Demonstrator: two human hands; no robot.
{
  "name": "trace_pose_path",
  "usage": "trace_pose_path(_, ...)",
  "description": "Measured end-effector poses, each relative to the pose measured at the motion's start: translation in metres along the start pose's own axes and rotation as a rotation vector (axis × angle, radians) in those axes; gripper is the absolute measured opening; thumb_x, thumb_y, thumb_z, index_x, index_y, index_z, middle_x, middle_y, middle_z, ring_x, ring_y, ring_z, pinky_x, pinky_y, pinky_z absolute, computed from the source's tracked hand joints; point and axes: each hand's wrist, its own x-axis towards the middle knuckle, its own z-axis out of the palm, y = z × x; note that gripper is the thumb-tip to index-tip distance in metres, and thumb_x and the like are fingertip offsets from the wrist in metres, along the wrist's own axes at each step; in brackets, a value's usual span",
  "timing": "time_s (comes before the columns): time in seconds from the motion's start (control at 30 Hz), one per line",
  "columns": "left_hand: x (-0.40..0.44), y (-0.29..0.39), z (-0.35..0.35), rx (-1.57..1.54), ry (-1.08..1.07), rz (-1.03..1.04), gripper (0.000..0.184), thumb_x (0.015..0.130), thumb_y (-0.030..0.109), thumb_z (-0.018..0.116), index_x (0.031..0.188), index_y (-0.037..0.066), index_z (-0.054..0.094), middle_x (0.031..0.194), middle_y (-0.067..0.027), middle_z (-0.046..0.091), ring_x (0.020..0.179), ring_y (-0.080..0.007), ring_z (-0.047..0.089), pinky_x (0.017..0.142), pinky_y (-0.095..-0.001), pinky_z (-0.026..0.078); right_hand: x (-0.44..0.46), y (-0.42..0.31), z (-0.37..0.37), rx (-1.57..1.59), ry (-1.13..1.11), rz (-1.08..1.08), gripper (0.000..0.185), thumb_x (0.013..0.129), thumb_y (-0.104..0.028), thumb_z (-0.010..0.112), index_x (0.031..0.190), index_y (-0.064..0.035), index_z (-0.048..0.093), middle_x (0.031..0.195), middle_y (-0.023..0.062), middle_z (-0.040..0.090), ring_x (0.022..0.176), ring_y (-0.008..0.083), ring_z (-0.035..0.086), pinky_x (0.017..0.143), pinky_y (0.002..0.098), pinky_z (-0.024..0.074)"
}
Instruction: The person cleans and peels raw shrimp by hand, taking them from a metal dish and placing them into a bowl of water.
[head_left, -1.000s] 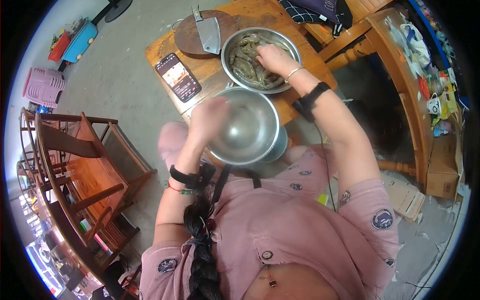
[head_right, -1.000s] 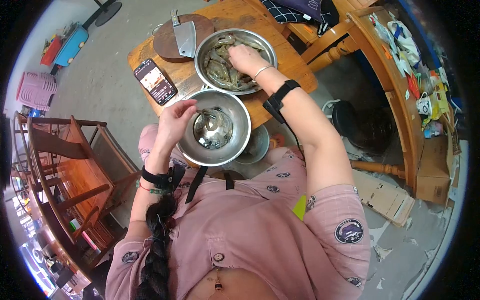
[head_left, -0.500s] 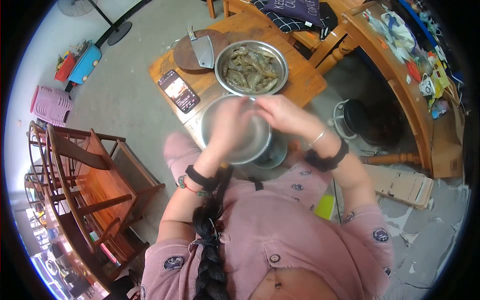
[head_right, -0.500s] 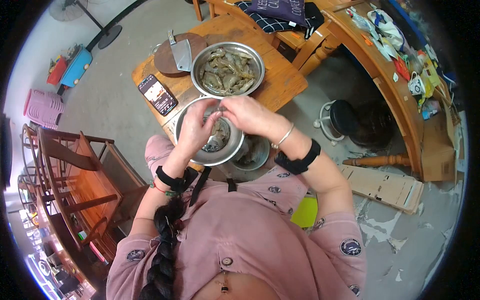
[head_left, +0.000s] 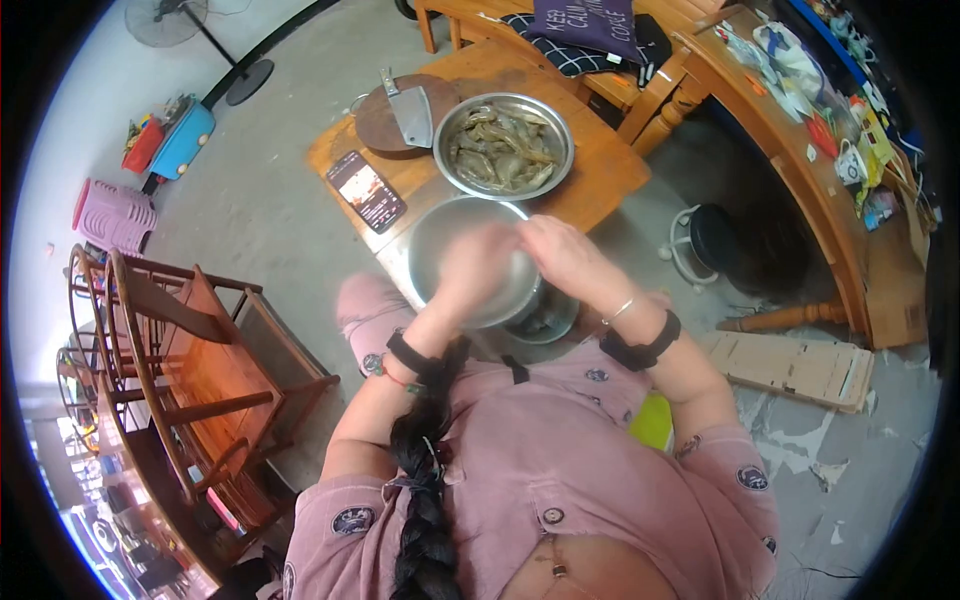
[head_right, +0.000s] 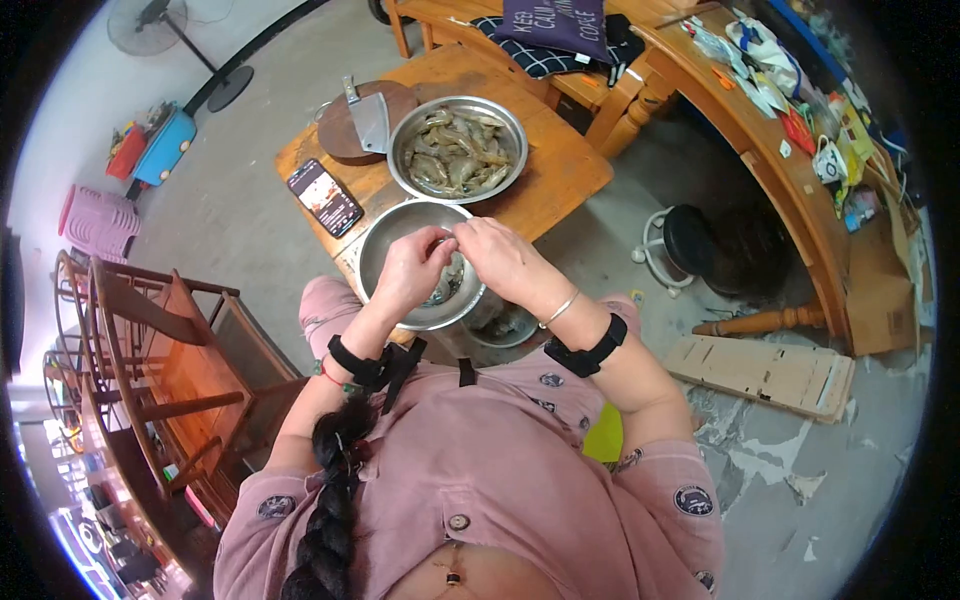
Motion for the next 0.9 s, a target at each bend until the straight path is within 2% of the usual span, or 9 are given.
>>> trace_pose_path(0.07,0.001,0.007,-0.005,0.091,-0.008,0.057,0.021,0.089,0.017,0.063,0.097,-0.002,0.067,0.075,-0.0179,0.066,0.064,-0.0238,0.064,0.062,-0.0344,0.050,0.000,-0.004,0.002,-0.016,-0.007,-0.013,0.013,0.084,-0.009,0.059,0.091,-0.0007,0.052,0.082,0.0169,0.056,0.080,0.0358,0.058,0.070,0.0445,0.0488)
trace_pose_path(0.1,0.002,0.006,-0.004,0.066,0.004,0.021,0.022,0.086,0.019,0.063,0.094,-0.001,0.069,0.074,-0.0203,0.064,0.062,-0.0274,0.063,0.062,-0.0360,0.049,0.000,-0.005,0.003,-0.044,-0.011,-0.012,0.013,0.083,-0.008,0.059,0.089,-0.0006,0.052,0.081,0.0165,0.056,0.079,0.0349,0.058,0.070,0.0439,0.0488)
trace_pose_path(0.2,0.000,0.005,-0.005,0.053,-0.028,-0.003,0.023,0.084,0.019,0.063,0.093,-0.001,0.070,0.072,-0.0200,0.064,0.061,-0.0272,0.063,0.060,-0.0362,0.049,-0.001,-0.007,0.003,-0.088,-0.050,-0.036,0.016,0.081,-0.011,0.061,0.088,-0.0001,0.051,0.081,0.0161,0.056,0.079,0.0345,0.059,0.069,0.0434,0.0491)
trace_pose_path(0.37,0.003,0.007,-0.005,0.020,-0.065,-0.103,0.027,0.081,0.021,0.064,0.092,-0.003,0.071,0.068,-0.0181,0.065,0.058,-0.0193,0.064,0.058,-0.0333,0.050,-0.003,-0.008,0.006,-0.132,-0.082,-0.026,0.023,0.079,-0.016,0.066,0.088,0.0000,0.051,0.081,0.0167,0.057,0.080,0.0343,0.060,0.069,0.0429,0.0502)
trace_pose_path(0.43,0.005,0.004,-0.002,-0.103,-0.101,-0.176,0.028,0.081,0.021,0.064,0.090,-0.005,0.071,0.065,-0.0133,0.066,0.058,-0.0134,0.063,0.057,-0.0300,0.051,-0.003,-0.009,0.006,-0.134,-0.094,-0.003,0.025,0.079,-0.018,0.067,0.088,-0.0001,0.051,0.080,0.0170,0.058,0.079,0.0345,0.061,0.069,0.0428,0.0507)
trace_pose_path(0.63,0.009,-0.004,0.003,-0.209,-0.152,-0.222,0.025,0.082,0.017,0.064,0.087,-0.006,0.071,0.065,-0.0069,0.066,0.060,-0.0105,0.063,0.055,-0.0260,0.050,-0.003,-0.008,0.009,-0.122,-0.135,0.091,0.030,0.080,-0.025,0.069,0.087,-0.0003,0.053,0.076,0.0203,0.063,0.076,0.0355,0.064,0.068,0.0439,0.0519)
trace_pose_path(0.7,0.008,-0.003,0.003,-0.215,-0.162,-0.217,0.024,0.082,0.017,0.064,0.087,-0.006,0.070,0.065,-0.0069,0.066,0.059,-0.0102,0.063,0.054,-0.0254,0.050,-0.001,-0.006,0.009,-0.072,-0.271,0.252,0.032,0.081,-0.028,0.066,0.087,0.0008,0.055,0.076,0.0240,0.064,0.077,0.0372,0.065,0.069,0.0454,0.0522)
trace_pose_path(0.83,0.004,0.009,-0.001,-0.302,-0.174,-0.221,0.022,0.085,0.016,0.063,0.086,-0.006,0.070,0.064,-0.0063,0.065,0.055,-0.0100,0.063,0.049,-0.0240,0.049,-0.001,0.000,0.005,0.021,-0.307,0.296,0.031,0.083,-0.029,0.060,0.088,0.0020,0.056,0.078,0.0265,0.063,0.079,0.0396,0.065,0.070,0.0472,0.0517)
trace_pose_path(0.9,0.004,0.008,-0.003,-0.304,-0.182,-0.214,0.022,0.086,0.016,0.063,0.086,-0.006,0.069,0.064,-0.0056,0.064,0.054,-0.0102,0.063,0.047,-0.0239,0.048,-0.001,0.004,0.002,0.201,-0.327,0.323,0.028,0.086,-0.026,0.054,0.088,0.0021,0.056,0.077,0.0255,0.063,0.076,0.0407,0.063,0.068,0.0467,0.0505)
